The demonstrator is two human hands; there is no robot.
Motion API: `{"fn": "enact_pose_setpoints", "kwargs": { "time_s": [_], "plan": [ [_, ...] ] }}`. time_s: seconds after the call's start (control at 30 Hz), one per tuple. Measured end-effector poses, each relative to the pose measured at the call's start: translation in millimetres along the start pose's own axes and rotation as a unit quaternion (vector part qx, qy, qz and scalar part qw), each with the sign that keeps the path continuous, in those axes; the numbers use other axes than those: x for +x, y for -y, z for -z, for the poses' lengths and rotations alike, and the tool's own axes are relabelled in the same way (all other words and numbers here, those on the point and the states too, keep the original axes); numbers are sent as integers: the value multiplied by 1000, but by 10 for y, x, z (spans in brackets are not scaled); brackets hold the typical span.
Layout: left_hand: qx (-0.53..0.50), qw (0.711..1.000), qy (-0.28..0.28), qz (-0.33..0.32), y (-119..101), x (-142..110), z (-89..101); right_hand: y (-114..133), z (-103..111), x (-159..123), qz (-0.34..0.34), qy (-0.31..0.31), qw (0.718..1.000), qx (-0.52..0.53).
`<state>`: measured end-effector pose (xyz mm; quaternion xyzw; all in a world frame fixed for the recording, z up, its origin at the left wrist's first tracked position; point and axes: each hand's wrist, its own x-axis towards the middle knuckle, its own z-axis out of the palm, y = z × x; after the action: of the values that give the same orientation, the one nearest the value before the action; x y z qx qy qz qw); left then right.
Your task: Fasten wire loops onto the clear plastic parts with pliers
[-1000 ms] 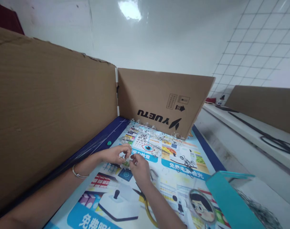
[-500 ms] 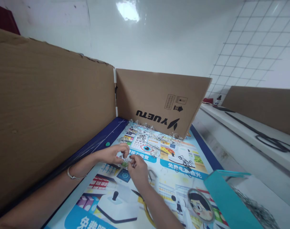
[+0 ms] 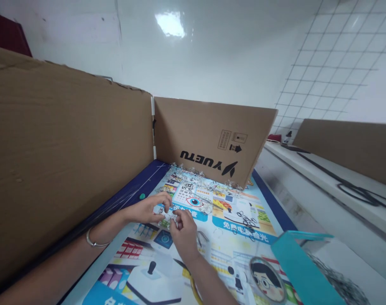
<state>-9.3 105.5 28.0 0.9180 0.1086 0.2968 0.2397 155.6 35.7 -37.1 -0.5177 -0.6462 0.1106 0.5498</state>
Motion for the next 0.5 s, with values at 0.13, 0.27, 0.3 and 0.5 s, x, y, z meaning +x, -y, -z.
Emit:
{"fn": "enact_pose_setpoints", "kwargs": {
  "time_s": [0.13,0.27,0.3,0.5],
  "plan": [
    [13,1000,1,-19,-53,6,11,13,9,-4,12,-10,1000,7],
    [19,1000,12,-21,-96,14,33,19,14,-4,24,-18,999,15],
    [19,999,14,-21,-102,15,39,19,14,-3,28,-19,999,16],
    [30,999,21,-22,-114,9,50,18,22,-8,43,-26,999,11]
  ]
}}
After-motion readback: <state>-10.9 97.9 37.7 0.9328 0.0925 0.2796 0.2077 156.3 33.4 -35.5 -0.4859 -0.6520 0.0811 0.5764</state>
